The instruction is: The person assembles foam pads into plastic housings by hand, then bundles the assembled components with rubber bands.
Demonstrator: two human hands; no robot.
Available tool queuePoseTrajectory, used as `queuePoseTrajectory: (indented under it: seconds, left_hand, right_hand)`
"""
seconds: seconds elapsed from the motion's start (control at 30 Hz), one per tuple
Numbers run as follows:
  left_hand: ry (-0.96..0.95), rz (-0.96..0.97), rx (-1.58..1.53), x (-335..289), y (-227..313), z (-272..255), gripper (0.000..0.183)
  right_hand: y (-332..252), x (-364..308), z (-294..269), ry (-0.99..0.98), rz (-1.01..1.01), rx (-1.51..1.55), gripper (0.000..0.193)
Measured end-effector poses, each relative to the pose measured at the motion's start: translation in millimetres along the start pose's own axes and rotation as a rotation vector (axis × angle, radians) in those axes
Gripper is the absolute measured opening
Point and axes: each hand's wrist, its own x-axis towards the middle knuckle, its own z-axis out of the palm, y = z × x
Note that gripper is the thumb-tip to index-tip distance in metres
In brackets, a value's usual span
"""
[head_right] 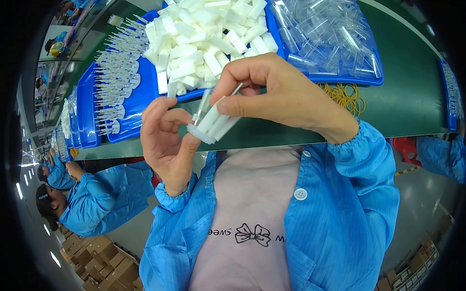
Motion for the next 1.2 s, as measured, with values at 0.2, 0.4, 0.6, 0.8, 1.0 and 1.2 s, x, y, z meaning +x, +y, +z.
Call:
queuePoseTrajectory:
  seconds: [0.2, 0.4, 0.6, 0.8, 1.0, 1.2]
  left_hand:
    - [-0.089, -0.358, -0.182, -17.3, -4.7, -12.9, 0.033]
    - [0.065, -0.460, -0.292, -36.4, -12.3, -23.2, 0.021]
    - [0.223, -0.471, -0.237, -44.6, -14.9, -32.9, 0.020]
    - [0.310, -0.417, -0.009, -41.9, -11.0, -27.5, 0.024]
    - [0.287, -0.269, 0.135, -45.3, -11.2, -30.9, 0.020]
    - [0.202, -0.104, 0.122, -34.8, -6.3, -17.7, 0.019]
  right_hand:
    - [-4.2, -1.7, 5.6, 0.020, -0.151, -0.198, 0.014]
    - [4.6, 34.6, 6.6, 0.172, -0.412, -0.532, 0.016]
    - [26.7, 86.4, 36.8, 0.383, -0.715, -1.207, 0.014]
    - [29.3, 101.9, 42.4, 0.320, -0.669, -1.499, 0.022]
    - [13.4, 71.1, 31.7, 0.384, -0.471, -0.567, 0.024]
    - [20.4, 57.4, 12.6, 0.219, -0.129, 0.327, 0.031]
